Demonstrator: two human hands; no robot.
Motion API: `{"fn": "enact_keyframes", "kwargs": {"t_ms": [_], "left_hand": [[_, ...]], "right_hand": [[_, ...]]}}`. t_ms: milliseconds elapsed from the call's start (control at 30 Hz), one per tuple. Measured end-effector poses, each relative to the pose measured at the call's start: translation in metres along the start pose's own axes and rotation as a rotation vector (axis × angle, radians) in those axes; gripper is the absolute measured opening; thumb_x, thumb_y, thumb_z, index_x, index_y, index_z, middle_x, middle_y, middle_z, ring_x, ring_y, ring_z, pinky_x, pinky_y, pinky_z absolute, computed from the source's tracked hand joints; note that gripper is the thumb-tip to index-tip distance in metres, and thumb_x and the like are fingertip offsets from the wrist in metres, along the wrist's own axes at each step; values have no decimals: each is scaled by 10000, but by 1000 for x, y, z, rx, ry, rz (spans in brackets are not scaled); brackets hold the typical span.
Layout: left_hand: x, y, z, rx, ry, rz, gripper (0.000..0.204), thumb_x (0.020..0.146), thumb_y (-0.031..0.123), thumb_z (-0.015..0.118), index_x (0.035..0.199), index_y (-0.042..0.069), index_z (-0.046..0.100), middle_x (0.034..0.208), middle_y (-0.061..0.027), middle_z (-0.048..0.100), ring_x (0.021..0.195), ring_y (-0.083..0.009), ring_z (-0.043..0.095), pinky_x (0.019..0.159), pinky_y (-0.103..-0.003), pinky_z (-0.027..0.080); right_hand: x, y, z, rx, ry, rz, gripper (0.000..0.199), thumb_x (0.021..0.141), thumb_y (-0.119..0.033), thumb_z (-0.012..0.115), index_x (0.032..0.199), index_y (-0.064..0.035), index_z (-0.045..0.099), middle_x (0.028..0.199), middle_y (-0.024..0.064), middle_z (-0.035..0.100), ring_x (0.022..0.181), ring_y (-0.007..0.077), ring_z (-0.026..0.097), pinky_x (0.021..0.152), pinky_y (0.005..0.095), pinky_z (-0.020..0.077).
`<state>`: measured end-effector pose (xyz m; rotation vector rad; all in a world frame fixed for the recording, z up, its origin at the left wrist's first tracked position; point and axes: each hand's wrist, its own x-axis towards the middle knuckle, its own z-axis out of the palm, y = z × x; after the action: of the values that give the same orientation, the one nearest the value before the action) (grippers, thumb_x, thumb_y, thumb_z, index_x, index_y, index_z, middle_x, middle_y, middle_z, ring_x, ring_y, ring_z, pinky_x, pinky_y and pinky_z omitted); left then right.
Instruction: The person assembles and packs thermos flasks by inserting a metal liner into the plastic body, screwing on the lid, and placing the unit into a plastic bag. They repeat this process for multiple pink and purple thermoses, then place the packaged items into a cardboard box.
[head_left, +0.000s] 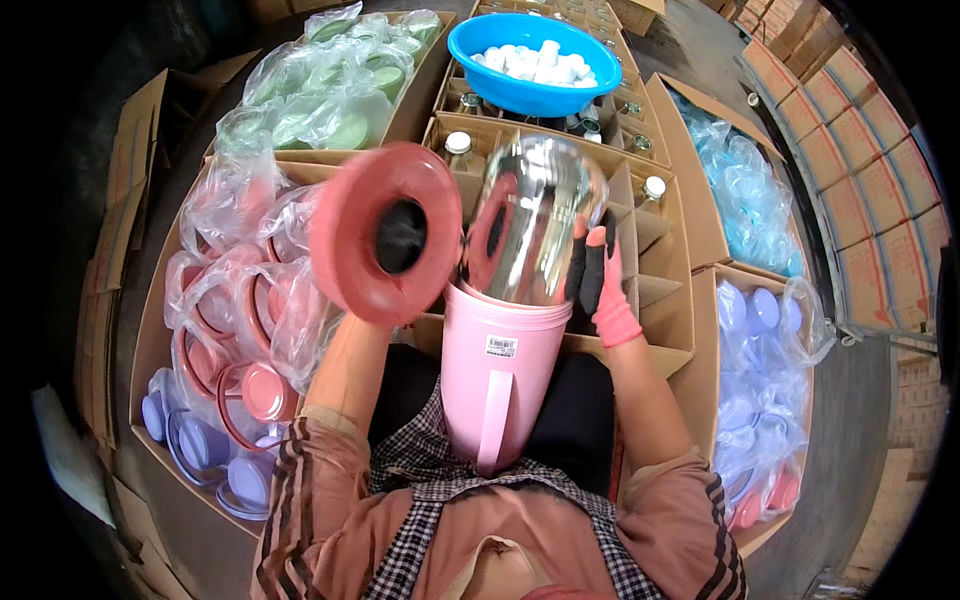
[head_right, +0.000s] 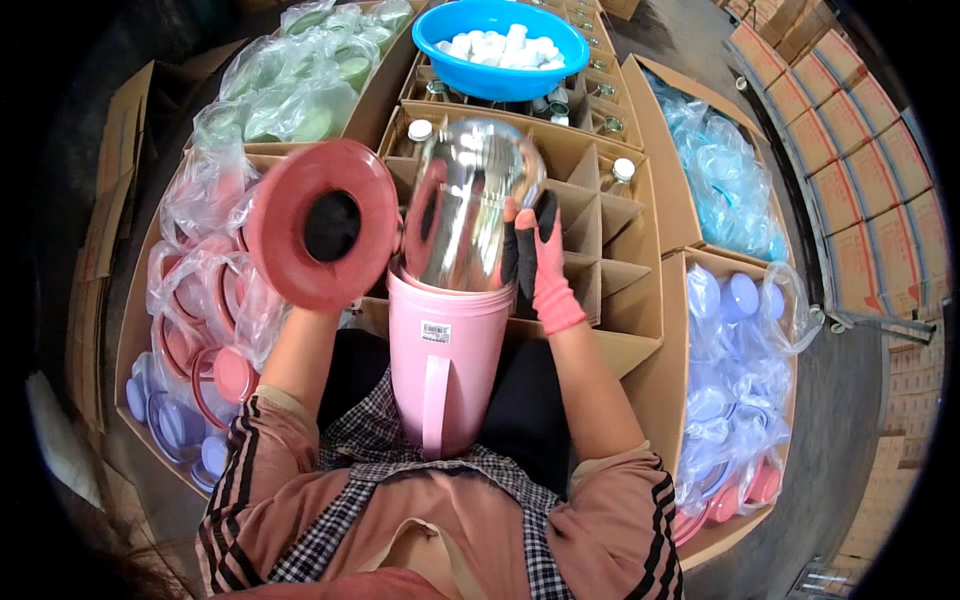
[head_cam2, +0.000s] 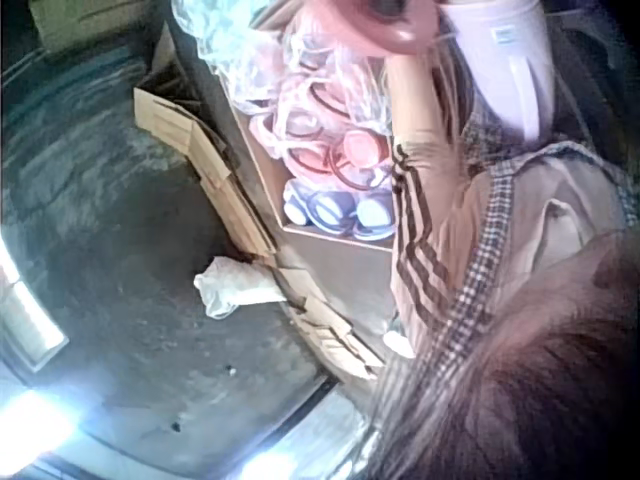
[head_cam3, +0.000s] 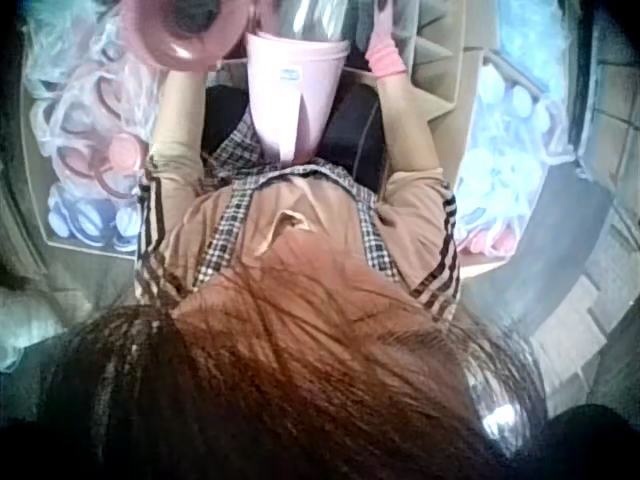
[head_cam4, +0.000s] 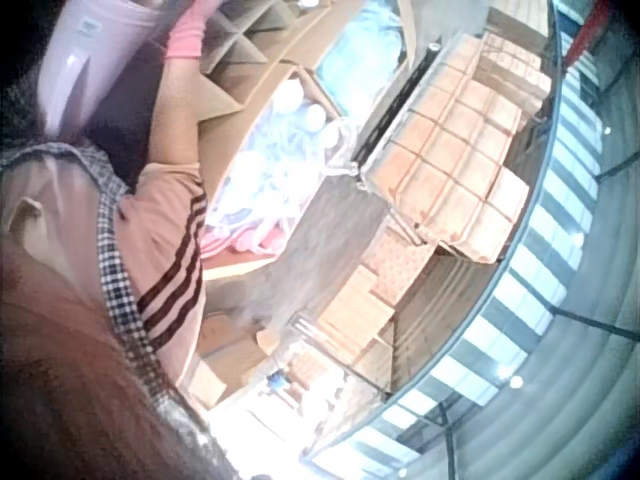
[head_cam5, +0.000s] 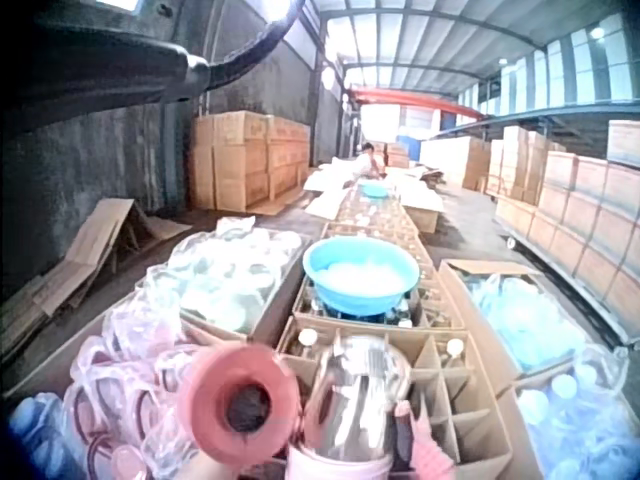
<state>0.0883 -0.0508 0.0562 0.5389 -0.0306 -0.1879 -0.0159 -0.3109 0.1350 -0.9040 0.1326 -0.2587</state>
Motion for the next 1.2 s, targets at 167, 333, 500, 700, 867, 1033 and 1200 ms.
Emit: {"fn": "enact_keyframes", "kwargs": {"t_ms": [167, 333, 500, 700, 867, 1033, 1200], "left_hand": [[-52, -18, -11, -114, -124, -189, 241, 861, 164, 432, 1016, -14, 481, 903, -117, 542, 798, -222, 540, 709, -287, 471], [-62, -8, 36, -532, -153, -568, 314, 829, 237, 476, 950, -54, 479, 1040, -236, 488, 816, -301, 544, 716, -328, 471], [-68, -6, 41, -66, -183, -365, 336, 825, 268, 474, 898, -53, 541, 1143, -234, 431, 950, -309, 496, 803, -349, 447], [-48, 22, 57, 557, -71, 423, 409, 800, 59, 493, 1184, -14, 376, 1123, -124, 481, 1036, -199, 470, 879, -315, 386], [-40, 27, 128, 1084, -685, 431, 854, 699, 329, 654, 1321, 3, 168, 1341, -115, 255, 1214, -200, 281, 994, -328, 230], [-59, 5, 78, 950, -530, 5, 700, 839, 483, 418, 1317, 15, 213, 1325, -111, 284, 1212, -193, 281, 990, -309, 229], [-83, -1, 81, 1105, -506, 56, 538, 887, 374, 375, 1261, -8, 310, 1260, -138, 369, 1164, -212, 347, 974, -314, 253]], "right_hand": [[1, -27, 23, -753, -372, -64, 743, 613, -164, 752, 1231, -21, 364, 1132, 75, 444, 1052, 168, 408, 920, 277, 315], [-10, -61, 48, -1304, -690, 289, 537, 566, -205, 752, 1028, -46, 530, 852, 27, 514, 809, 127, 461, 733, 261, 389], [5, -40, 51, -1420, -1034, 471, 367, 637, -244, 705, 901, -30, 566, 683, -9, 483, 658, 100, 440, 604, 250, 365], [-4, -50, 62, -265, -404, 438, 575, 781, -528, 501, 1053, -21, 516, 846, 33, 559, 760, 134, 525, 707, 261, 424], [21, -42, 39, -132, -161, 122, 581, 808, -563, 414, 1014, -27, 504, 900, 54, 557, 824, 145, 523, 770, 269, 416], [-2, 21, -21, -441, -223, 40, 512, 861, -432, 401, 1138, -2, 436, 1103, 98, 489, 1022, 170, 460, 909, 294, 354], [-26, 22, -29, -74, -187, 227, 445, 864, -325, 464, 1150, 15, 426, 1104, 78, 471, 1019, 140, 434, 908, 256, 328]]}}
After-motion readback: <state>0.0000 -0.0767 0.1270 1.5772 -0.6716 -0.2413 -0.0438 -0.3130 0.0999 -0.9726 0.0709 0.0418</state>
